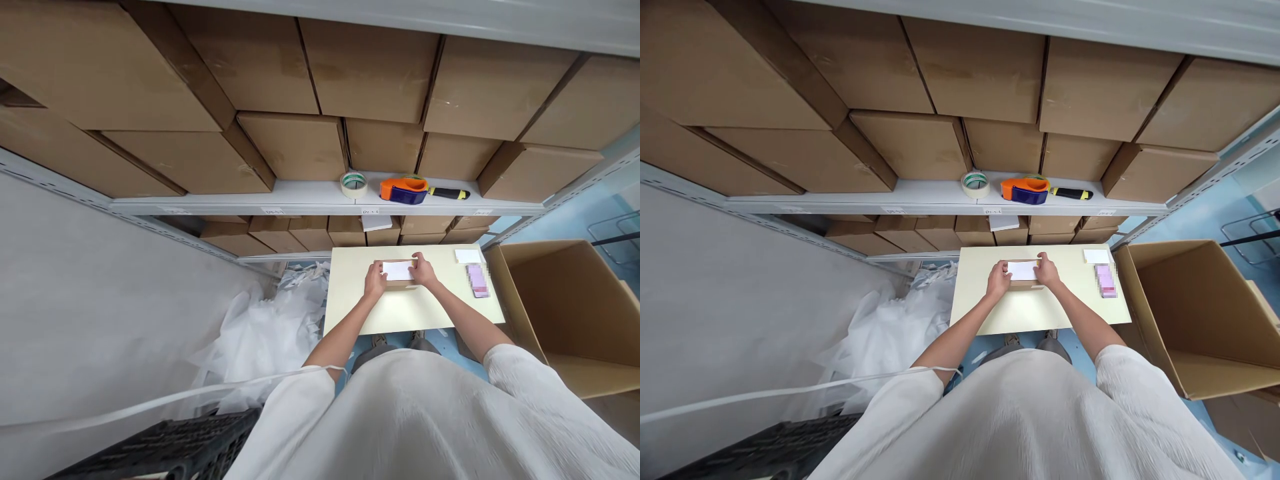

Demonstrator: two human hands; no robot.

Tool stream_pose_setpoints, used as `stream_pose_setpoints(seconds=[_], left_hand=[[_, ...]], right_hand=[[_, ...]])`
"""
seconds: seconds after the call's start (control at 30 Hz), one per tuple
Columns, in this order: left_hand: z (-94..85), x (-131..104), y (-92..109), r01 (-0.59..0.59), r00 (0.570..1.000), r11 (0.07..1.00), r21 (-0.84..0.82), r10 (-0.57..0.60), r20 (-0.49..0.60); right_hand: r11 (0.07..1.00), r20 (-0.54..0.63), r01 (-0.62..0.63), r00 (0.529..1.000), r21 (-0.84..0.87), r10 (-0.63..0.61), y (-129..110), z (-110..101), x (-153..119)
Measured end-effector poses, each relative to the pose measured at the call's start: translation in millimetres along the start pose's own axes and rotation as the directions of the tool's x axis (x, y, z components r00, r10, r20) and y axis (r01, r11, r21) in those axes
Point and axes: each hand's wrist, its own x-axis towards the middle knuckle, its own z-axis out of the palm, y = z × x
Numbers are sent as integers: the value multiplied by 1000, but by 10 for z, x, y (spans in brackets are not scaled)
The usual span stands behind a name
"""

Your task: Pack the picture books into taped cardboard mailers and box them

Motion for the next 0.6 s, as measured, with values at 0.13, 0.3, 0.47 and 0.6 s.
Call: stream_pose_setpoints(seconds=[0.13, 0.3, 0.47, 0.6], left_hand=[[2, -8, -1, -10, 1000, 996, 88, 8, 27], [-13, -19, 10, -57, 996, 954, 296, 35, 77], [-37, -16, 16, -233, 972, 889, 395, 199, 125], [3, -44, -41, -494, 856, 821, 286, 400, 328]], right_hand=[[996, 17, 11, 1000, -92, -9, -17, 35, -5], [983, 2, 30, 1000, -184, -30, -14, 76, -29], [951, -102, 116, 983, -286, -151, 6, 121, -120], [894, -3, 356, 929, -274, -371, 24, 276, -276]])
